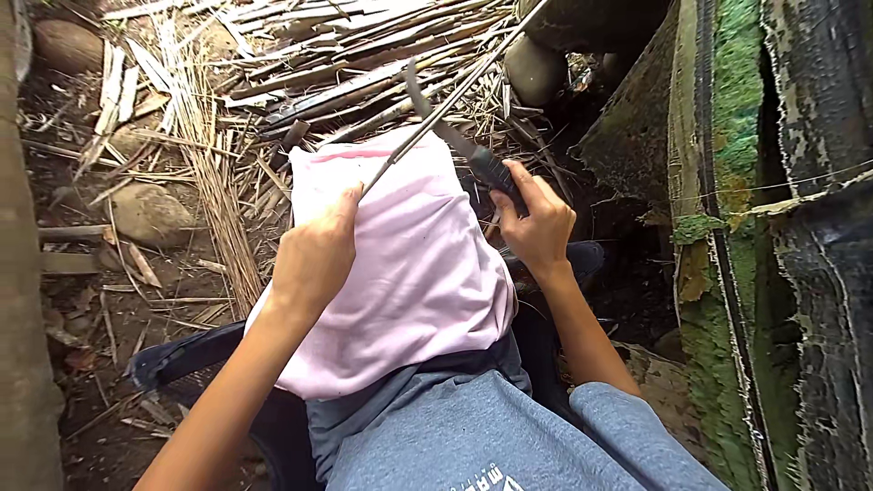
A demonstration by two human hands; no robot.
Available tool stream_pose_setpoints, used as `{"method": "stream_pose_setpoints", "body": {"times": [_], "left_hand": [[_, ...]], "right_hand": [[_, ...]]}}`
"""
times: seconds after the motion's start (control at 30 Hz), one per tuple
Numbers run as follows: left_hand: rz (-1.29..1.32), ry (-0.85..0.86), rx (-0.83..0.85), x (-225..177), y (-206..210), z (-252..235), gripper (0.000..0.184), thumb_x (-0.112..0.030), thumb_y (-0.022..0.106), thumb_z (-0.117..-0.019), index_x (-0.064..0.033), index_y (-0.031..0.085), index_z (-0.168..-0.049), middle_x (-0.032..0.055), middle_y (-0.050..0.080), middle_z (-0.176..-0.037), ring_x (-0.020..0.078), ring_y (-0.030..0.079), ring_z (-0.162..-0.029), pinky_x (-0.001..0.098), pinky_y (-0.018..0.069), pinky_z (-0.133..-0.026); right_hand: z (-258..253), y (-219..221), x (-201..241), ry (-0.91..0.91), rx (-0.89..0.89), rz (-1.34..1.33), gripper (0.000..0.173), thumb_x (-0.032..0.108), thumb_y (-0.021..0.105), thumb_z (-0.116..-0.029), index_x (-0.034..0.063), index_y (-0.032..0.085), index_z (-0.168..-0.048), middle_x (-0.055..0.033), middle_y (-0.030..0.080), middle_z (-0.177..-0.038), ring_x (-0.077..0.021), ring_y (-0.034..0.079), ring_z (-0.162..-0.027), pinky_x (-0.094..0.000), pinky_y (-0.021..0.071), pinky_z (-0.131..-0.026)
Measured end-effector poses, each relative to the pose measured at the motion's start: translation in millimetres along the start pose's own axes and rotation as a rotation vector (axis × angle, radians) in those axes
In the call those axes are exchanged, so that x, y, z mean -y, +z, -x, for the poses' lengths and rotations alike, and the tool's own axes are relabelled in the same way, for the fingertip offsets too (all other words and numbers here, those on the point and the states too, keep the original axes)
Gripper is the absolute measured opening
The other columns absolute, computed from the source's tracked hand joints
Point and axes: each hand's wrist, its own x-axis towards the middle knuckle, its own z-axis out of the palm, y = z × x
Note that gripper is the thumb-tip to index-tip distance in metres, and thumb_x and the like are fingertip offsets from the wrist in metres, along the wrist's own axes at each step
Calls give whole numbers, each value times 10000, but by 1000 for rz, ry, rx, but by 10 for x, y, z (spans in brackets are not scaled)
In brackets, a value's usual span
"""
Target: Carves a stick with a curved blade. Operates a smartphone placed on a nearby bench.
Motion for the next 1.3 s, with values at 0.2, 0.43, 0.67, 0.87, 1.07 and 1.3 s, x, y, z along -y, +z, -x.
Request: {"method": "stream_pose_setpoints", "body": {"times": [0.2, 0.43, 0.67, 0.87, 1.07, 1.3], "left_hand": [[27, -31, 74, 290, -155, 179, 350, -66, 410, -1096, 34, 558, -1397, 317, 676, -946, 515, 677, -770, 659, 517, -657], [-38, -38, 42, 1006, -748, 372, 358, -199, 407, -1112, -29, 591, -1368, 295, 638, -836, 480, 592, -615, 668, 440, -543], [-145, -167, -29, 2342, -1164, 837, 460, -336, 328, -1111, -62, 561, -1398, 282, 666, -1118, 466, 675, -936, 687, 497, -793], [-194, -263, -91, 3101, -1467, 1376, 402, -143, 326, -1119, 120, 522, -1352, 378, 597, -1235, 511, 627, -1109, 619, 476, -988], [25, -595, -203, 2236, -1264, 1437, 458, -276, 316, -1113, 58, 531, -1340, 222, 588, -897, 289, 562, -723, 492, 469, -677], [891, -569, -238, 670, -788, 862, 282, -188, 279, -1112, -122, 552, -1146, -140, 367, -573, -63, 327, -430, 95, 313, -426]], "right_hand": [[-396, -55, -230, 101, 27, 35, 425, 323, 574, -1032, 78, 663, -1368, -225, 726, -1042, -415, 707, -848, -593, 510, -671], [-1032, -25, -315, 178, 105, 15, 448, 359, 525, -1048, 119, 632, -1412, -194, 720, -1194, -423, 694, -1052, -659, 488, -838], [-1688, 133, -321, 265, 186, 23, 474, 422, 487, -1056, 163, 610, -1432, -204, 704, -1226, -440, 656, -1145, -681, 456, -928], [-2225, 247, -465, 373, 240, 57, 463, 419, 483, -1064, 142, 619, -1409, -235, 667, -1285, -463, 612, -1215, -694, 426, -971], [-2166, 34, -487, 438, 135, 24, 491, 457, 457, -1065, 140, 619, -1403, -285, 646, -1280, -515, 588, -1213, -737, 411, -948], [-852, -161, 503, -327, 49, -366, 455, 252, 519, -1068, -36, 550, -1419, -265, 682, -1171, -357, 703, -967, -527, 569, -846]]}}
